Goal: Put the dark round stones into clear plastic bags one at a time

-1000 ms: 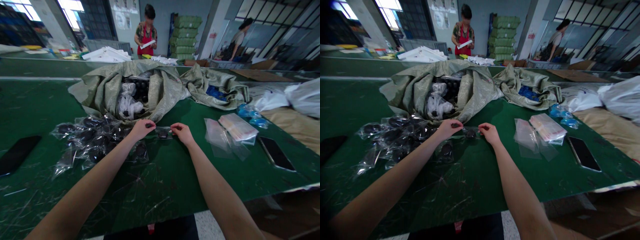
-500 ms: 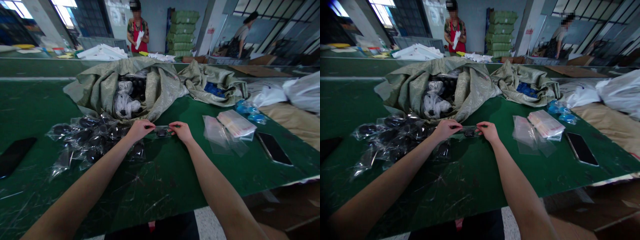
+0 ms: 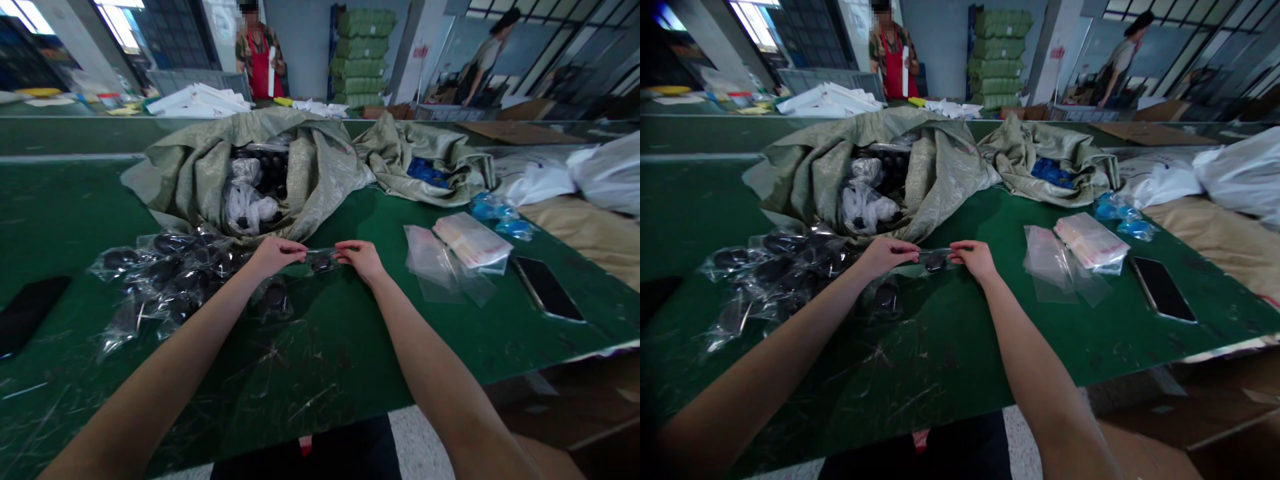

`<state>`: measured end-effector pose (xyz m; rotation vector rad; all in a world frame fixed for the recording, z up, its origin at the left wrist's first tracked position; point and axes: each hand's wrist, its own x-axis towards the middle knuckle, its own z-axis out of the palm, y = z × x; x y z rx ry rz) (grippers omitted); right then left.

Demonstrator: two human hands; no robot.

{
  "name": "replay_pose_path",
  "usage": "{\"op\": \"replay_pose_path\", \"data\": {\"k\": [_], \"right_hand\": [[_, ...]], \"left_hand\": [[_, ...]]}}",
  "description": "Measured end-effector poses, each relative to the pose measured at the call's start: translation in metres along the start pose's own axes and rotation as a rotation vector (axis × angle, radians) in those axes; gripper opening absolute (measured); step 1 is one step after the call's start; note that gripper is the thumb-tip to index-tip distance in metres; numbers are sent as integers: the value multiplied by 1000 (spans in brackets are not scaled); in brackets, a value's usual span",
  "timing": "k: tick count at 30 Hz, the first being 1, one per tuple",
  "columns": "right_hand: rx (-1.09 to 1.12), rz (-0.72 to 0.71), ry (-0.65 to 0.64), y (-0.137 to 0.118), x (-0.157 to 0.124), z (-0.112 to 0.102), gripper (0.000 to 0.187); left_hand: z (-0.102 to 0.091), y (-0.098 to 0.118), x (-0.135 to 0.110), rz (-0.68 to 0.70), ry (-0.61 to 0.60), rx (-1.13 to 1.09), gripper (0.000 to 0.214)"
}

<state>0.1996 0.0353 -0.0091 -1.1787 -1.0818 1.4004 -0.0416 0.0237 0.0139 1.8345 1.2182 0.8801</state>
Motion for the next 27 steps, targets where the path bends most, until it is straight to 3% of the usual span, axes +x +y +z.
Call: {"op": "replay_pose_path", "data": {"k": [9,18,27], "right_hand": [[141,71,-41,-4,-2,-1,22],[197,61,-112,-4,-2,-3,9],[40,33,-149,2,-1,-6,36]], "left_hand": [[-1,0,-1,-91,-31,-99,31],[-4,9,-5,-120,-68,1,39],[0,7,-4,-131,-38,76,36]]}}
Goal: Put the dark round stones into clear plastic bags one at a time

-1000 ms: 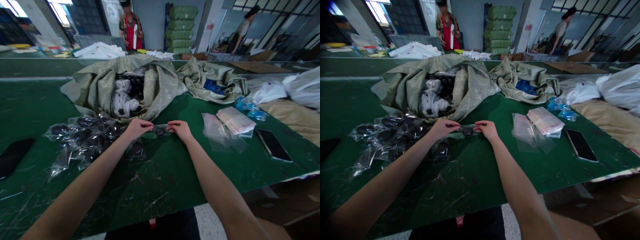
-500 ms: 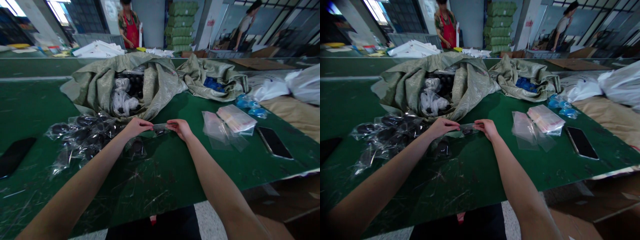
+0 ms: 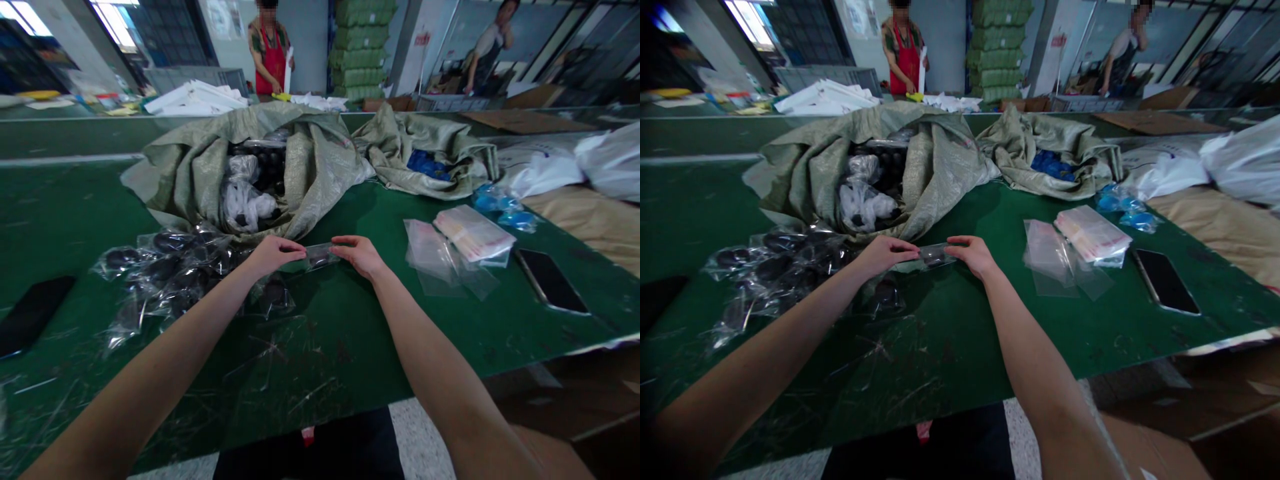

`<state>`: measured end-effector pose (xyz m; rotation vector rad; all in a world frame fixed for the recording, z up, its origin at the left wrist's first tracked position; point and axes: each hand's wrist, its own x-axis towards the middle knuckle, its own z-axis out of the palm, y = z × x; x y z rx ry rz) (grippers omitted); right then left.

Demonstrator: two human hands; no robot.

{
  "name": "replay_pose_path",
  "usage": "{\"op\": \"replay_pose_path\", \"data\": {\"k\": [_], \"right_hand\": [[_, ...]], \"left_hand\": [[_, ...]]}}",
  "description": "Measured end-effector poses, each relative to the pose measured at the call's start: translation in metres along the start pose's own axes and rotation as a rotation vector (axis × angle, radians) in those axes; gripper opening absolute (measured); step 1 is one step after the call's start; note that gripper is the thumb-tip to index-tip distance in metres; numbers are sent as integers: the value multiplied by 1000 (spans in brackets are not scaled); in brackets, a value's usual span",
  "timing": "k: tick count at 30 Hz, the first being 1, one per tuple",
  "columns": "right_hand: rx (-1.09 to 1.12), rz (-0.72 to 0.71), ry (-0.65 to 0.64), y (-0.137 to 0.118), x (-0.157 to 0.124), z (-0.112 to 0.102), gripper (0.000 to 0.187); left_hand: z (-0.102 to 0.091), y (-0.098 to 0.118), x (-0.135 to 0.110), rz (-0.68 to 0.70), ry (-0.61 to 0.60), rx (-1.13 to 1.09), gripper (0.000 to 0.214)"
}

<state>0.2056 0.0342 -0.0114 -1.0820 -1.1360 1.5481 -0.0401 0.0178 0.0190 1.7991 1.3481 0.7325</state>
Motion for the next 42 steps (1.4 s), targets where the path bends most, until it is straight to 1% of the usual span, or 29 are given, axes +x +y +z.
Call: {"op": "replay_pose_path", "data": {"k": [5,9,13,16,18,19,21,23,24,27,29,33,38,40,42], "right_hand": [[-116,-53,28,6,4,-2,38],[-125,-76,32,8,6,-2,35],[-149,-104,42,8,6,0,33],[-172,-110,52,9,7,1,31],[-172,-106,51,11,8,1,31],[-170,-105,50,11,8,0,31],[-163,-106,51,13,9,0,30],[-154,-101,50,13,9,-1,30],[-152,-97,47,14,9,-1,29],[-160,-90,37,13,9,-1,30],[-185,-103,48,12,8,-1,32],[-222,-177,108,11,8,0,33],[-195,-280,151,8,8,1,39],[-187,-274,158,7,7,2,40],[-143,-197,124,5,4,5,36]], "left_hand": [[5,-7,4,26,34,27,34],[9,-12,7,55,47,19,34],[12,-10,6,81,52,9,33],[14,-7,4,89,59,13,38],[16,-5,3,61,86,27,45],[17,-4,3,24,102,29,49],[19,-1,4,-98,119,35,56],[21,1,7,-209,76,53,57],[22,2,8,-233,37,65,54],[26,5,12,-200,-73,82,39],[29,8,14,-194,-83,84,31],[32,15,12,-219,-44,-2,23],[27,23,1,-235,0,-140,21],[24,24,-3,-248,18,-196,23],[22,23,-4,-257,43,-271,27]]}}
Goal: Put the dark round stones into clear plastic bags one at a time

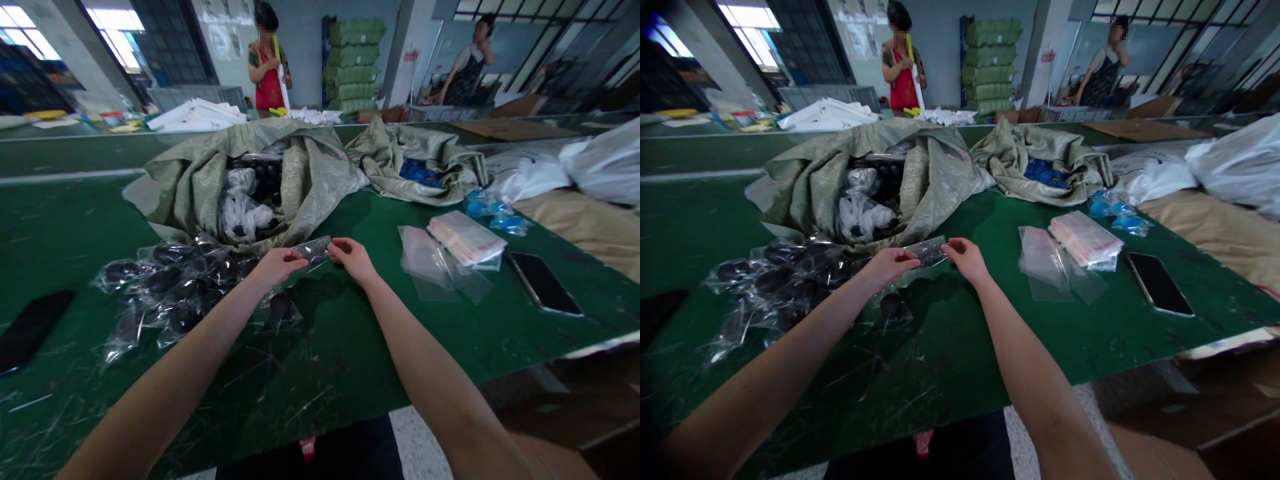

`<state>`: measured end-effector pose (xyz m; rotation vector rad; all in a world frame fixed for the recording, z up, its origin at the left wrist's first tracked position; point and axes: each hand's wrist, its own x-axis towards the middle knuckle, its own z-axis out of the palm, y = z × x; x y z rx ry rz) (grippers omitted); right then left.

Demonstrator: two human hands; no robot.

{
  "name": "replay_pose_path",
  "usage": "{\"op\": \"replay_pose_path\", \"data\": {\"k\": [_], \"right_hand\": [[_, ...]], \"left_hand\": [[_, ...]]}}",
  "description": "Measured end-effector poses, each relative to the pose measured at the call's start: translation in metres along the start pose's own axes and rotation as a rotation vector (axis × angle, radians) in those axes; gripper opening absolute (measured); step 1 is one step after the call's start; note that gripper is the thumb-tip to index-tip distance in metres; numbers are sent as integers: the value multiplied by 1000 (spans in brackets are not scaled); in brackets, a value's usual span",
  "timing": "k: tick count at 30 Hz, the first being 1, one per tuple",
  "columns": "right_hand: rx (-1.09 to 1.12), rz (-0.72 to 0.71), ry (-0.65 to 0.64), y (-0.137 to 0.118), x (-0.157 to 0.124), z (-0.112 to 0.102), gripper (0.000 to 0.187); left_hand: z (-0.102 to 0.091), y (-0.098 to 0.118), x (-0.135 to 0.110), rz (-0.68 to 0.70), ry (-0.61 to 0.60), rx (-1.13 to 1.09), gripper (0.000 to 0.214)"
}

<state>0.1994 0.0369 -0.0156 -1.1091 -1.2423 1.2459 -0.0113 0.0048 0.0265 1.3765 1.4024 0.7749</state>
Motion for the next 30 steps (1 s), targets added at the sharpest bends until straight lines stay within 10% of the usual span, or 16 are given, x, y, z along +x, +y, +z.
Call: {"op": "replay_pose_path", "data": {"k": [10,22,30], "right_hand": [[362,160,-207,-16,-16,14,34],[441,118,-282,-22,-24,19,35],[329,239,-337,-20,-23,22,34]], "left_hand": [[4,-7,-10,36,-138,-408,56],[3,7,-23,77,-53,-413,38],[-68,29,-80,321,132,412,36]]}}
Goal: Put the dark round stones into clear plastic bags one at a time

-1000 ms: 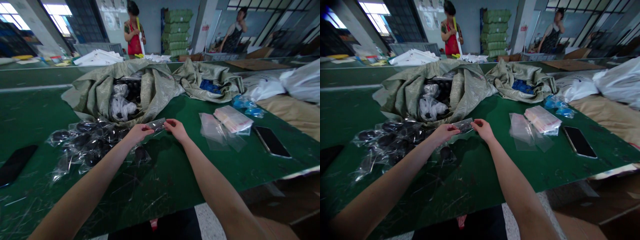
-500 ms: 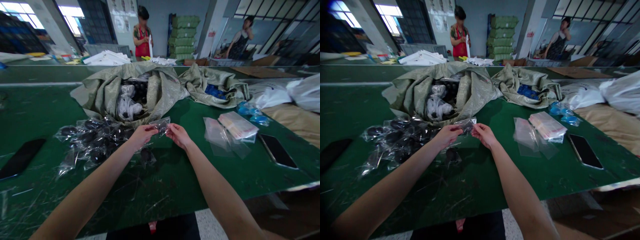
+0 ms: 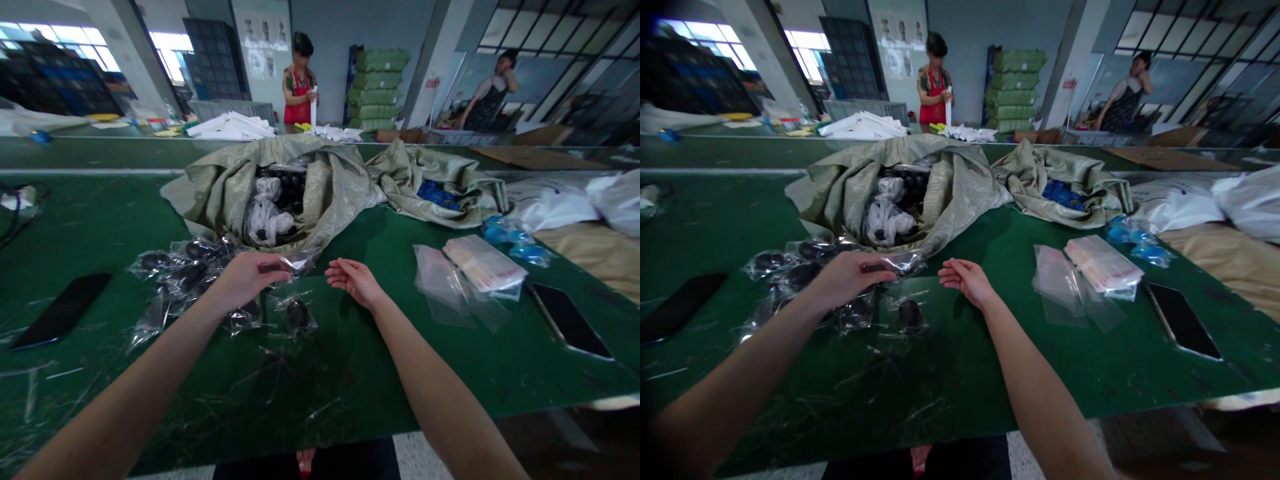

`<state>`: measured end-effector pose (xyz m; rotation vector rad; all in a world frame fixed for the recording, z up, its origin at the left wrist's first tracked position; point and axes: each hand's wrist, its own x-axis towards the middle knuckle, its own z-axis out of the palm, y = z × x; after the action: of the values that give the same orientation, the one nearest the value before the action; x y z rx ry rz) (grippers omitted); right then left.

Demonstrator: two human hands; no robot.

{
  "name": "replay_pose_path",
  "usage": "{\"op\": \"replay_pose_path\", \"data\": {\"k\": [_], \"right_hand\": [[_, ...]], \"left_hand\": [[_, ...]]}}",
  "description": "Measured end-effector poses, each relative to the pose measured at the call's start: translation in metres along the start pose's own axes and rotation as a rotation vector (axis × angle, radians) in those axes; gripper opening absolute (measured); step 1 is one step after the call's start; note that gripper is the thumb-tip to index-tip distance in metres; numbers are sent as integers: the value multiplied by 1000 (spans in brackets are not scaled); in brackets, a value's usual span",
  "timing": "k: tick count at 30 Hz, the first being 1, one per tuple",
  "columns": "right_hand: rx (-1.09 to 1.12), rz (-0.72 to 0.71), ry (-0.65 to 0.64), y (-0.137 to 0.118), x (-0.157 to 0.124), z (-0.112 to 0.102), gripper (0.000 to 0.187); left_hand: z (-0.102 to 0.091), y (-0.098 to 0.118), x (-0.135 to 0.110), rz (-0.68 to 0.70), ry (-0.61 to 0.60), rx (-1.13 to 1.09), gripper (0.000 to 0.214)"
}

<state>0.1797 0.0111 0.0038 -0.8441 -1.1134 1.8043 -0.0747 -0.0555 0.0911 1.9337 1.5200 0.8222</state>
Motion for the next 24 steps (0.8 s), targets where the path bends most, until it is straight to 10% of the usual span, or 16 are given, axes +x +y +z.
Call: {"op": "replay_pose_path", "data": {"k": [3,7,13,24], "right_hand": [[-160,-21,26,1,-1,5,35],[-546,-73,-77,17,-15,36,60],[-766,-287,53,60,-5,110,71],[-720,-273,63,109,58,237,69]], "left_hand": [[-21,-2,-31,86,109,476,45],[-5,-20,-54,11,-80,871,42],[5,-38,-51,24,-26,925,51],[-50,-98,-81,-123,190,936,58]]}}
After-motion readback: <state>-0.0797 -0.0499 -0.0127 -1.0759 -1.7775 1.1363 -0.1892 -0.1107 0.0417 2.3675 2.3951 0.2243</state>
